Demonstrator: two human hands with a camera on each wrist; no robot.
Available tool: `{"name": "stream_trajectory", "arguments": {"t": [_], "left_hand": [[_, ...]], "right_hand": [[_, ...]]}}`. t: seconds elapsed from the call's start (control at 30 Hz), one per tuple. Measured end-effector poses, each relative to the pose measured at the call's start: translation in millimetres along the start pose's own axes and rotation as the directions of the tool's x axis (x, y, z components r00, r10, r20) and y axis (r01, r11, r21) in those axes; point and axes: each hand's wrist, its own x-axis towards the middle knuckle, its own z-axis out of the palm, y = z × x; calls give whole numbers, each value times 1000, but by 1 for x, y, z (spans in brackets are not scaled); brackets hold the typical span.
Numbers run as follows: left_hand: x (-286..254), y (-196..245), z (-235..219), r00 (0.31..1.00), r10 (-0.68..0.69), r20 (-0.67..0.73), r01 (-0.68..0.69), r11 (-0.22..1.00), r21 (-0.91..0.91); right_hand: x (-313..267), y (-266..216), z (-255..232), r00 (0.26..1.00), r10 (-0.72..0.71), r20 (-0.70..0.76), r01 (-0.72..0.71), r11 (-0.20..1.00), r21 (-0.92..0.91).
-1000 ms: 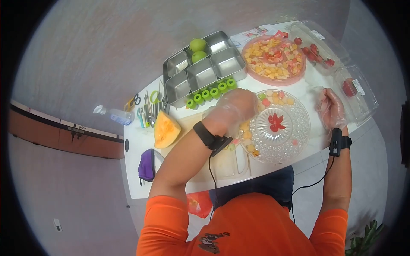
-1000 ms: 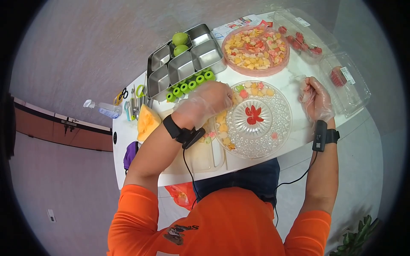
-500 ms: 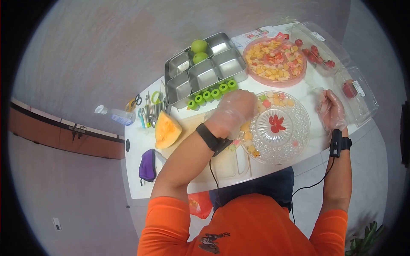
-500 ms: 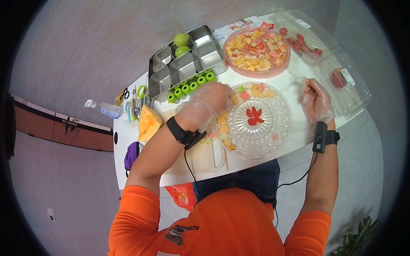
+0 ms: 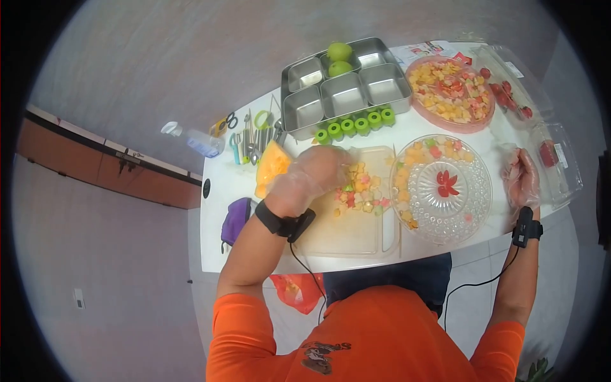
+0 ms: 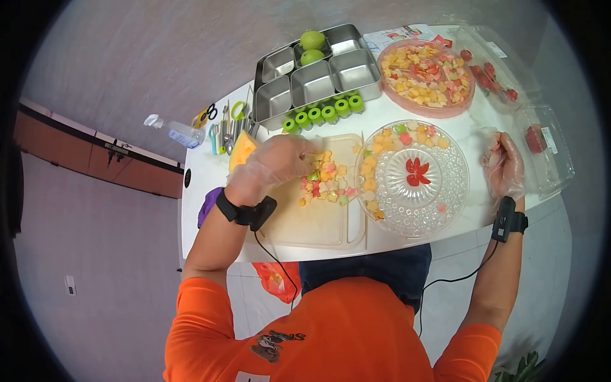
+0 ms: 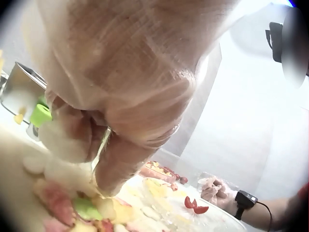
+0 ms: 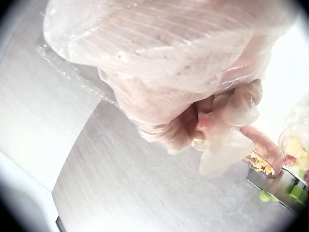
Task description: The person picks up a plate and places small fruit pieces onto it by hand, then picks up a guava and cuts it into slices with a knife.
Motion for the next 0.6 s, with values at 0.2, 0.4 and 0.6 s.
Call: {"name": "stream_trajectory", "arguments": {"t": [0.2, 0.4, 0.6], "left_hand": [[13, 32, 9, 981, 7, 191, -31, 992, 124], [22, 39, 16, 965, -32, 259, -14, 985, 171], [6, 37, 24, 984, 121, 129, -140, 979, 146]], "right_hand": [[0, -1, -2, 999, -29, 28, 30, 999, -13], [-2, -1, 1, 999, -24, -22, 23, 999, -30], [1, -2, 0, 999, -26, 19, 27, 999, -31]]}}
